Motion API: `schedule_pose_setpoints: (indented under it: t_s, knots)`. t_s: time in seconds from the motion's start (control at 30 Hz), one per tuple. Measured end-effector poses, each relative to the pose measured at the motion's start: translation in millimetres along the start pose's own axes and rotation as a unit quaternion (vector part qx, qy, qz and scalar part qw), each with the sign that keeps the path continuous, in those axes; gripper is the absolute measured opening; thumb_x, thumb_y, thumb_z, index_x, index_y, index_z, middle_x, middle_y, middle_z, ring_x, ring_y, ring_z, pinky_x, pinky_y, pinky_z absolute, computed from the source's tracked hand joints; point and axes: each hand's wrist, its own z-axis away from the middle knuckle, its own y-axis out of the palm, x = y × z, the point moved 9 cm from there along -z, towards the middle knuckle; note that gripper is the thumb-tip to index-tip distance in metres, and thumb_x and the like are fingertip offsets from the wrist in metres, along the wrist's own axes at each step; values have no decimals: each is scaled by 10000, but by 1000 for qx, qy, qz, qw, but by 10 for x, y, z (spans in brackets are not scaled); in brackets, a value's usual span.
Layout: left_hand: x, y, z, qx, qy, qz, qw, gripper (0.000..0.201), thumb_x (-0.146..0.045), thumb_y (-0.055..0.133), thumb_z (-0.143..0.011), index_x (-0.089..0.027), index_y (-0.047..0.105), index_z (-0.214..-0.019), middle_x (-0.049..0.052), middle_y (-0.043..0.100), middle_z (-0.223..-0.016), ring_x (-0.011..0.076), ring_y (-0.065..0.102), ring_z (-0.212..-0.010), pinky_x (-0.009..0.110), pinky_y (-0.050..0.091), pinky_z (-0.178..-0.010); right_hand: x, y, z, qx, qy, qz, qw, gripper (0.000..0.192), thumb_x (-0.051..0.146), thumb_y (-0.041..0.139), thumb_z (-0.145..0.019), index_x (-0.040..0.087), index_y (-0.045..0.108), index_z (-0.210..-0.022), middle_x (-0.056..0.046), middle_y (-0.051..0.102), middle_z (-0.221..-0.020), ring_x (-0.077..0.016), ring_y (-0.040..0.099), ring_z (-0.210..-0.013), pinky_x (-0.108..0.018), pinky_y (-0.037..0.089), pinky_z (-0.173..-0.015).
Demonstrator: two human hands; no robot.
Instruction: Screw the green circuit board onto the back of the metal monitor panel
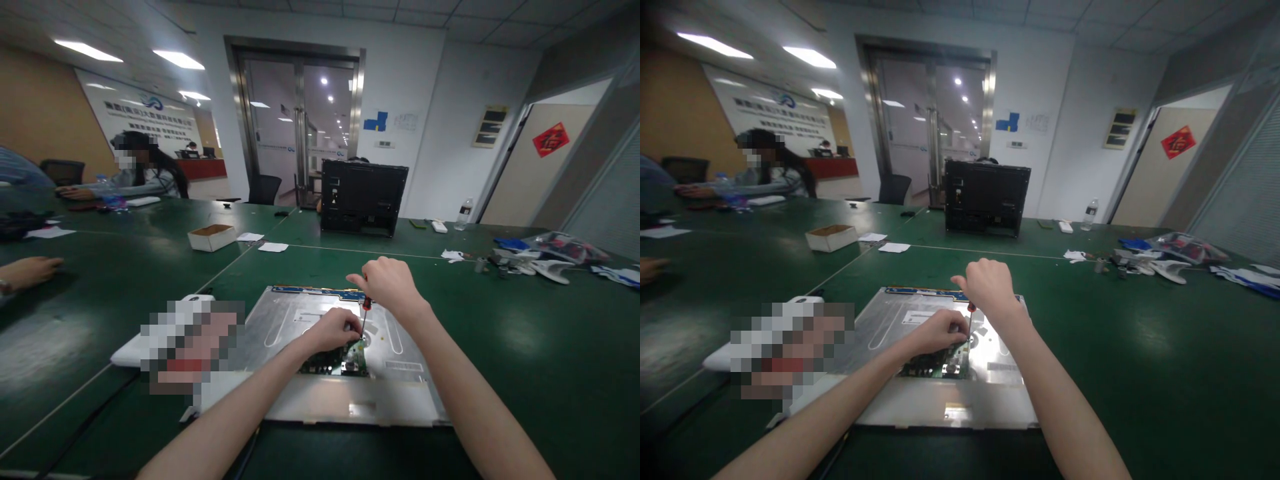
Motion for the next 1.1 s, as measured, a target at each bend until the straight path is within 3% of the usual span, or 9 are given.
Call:
schedule_pose_setpoints:
  t_s: [0.07, 0.2, 0.3, 0.43, 0.63, 0.77, 0.93, 1.03, 1.1]
  knots:
    - [2, 1, 6, 0, 0, -1, 1000, 145, -86, 610, -683, -161, 723, -734, -2, 691, -721, 151, 585, -688, 212, 403, -654, -24, 36, 15, 10, -19, -9, 1000, 423, 520, 462, -890, 160, 657, -783, -132, 682, -818, -244, 645, -772, -292, 377, -596]
    - [4, 8, 11, 1, 2, 0, 1000, 154, -86, 605, -689, -163, 723, -750, -1, 687, -720, 149, 586, -682, 209, 402, -645, -35, 73, 101, 40, -118, -102, 987, 93, 278, 594, -782, 204, 585, -838, -32, 667, -853, -171, 600, -762, -245, 340, -578]
    - [0, 7, 9, 0, 5, 1, 1000, 134, -100, 616, -690, -155, 724, -744, 7, 687, -720, 152, 584, -683, 214, 397, -646, -41, 71, 147, 55, -150, -153, 975, 148, 166, 560, -742, 210, 545, -882, -3, 649, -826, -140, 557, -703, -232, 317, -559]
    - [-11, 6, 4, -2, 8, 2, 1000, 128, -107, 615, -686, -152, 723, -738, 12, 687, -719, 158, 584, -685, 222, 397, -654, -6, 11, 137, 16, -128, -101, 987, 163, 231, 567, -786, 214, 556, -948, -33, 655, -846, -170, 570, -723, -249, 271, -531]
    - [-20, 11, 3, -2, 9, 5, 1000, 125, -100, 605, -686, -145, 716, -720, 14, 684, -709, 154, 580, -675, 220, 397, -642, 54, 9, 155, 26, -97, -31, 994, 321, 496, 529, -851, 208, 626, -747, -61, 665, -755, -203, 604, -706, -271, 275, -531]
    - [-11, 19, 2, -1, 10, 7, 1000, 130, -99, 600, -691, -157, 714, -720, 2, 683, -704, 149, 585, -674, 214, 403, -645, 107, -9, 235, 48, -147, -111, 982, 95, 286, 608, -763, 218, 601, -830, -19, 673, -850, -167, 588, -735, -248, 291, -532]
    - [-8, 10, 6, -4, 11, 4, 1000, 116, -114, 616, -693, -153, 715, -737, 11, 689, -726, 154, 589, -691, 215, 402, -650, 57, -17, 216, 43, -129, -117, 984, 172, 155, 553, -751, 223, 564, -909, -13, 658, -825, -156, 566, -709, -241, 271, -521]
    - [-15, 4, 6, -5, 11, 1, 1000, 113, -117, 615, -695, -158, 715, -729, 8, 686, -714, 151, 577, -672, 217, 397, -638, 28, -14, 162, 32, -92, -67, 993, 118, 330, 591, -812, 227, 591, -870, -29, 653, -782, -180, 582, -713, -253, 266, -529]
    - [-19, 6, 3, -5, 13, 1, 1000, 119, -108, 611, -691, -157, 714, -726, 8, 688, -716, 152, 582, -675, 217, 402, -643, 29, 0, 148, 38, -77, -44, 995, 264, 477, 569, -831, 220, 609, -784, -46, 656, -763, -196, 597, -726, -260, 282, -544]
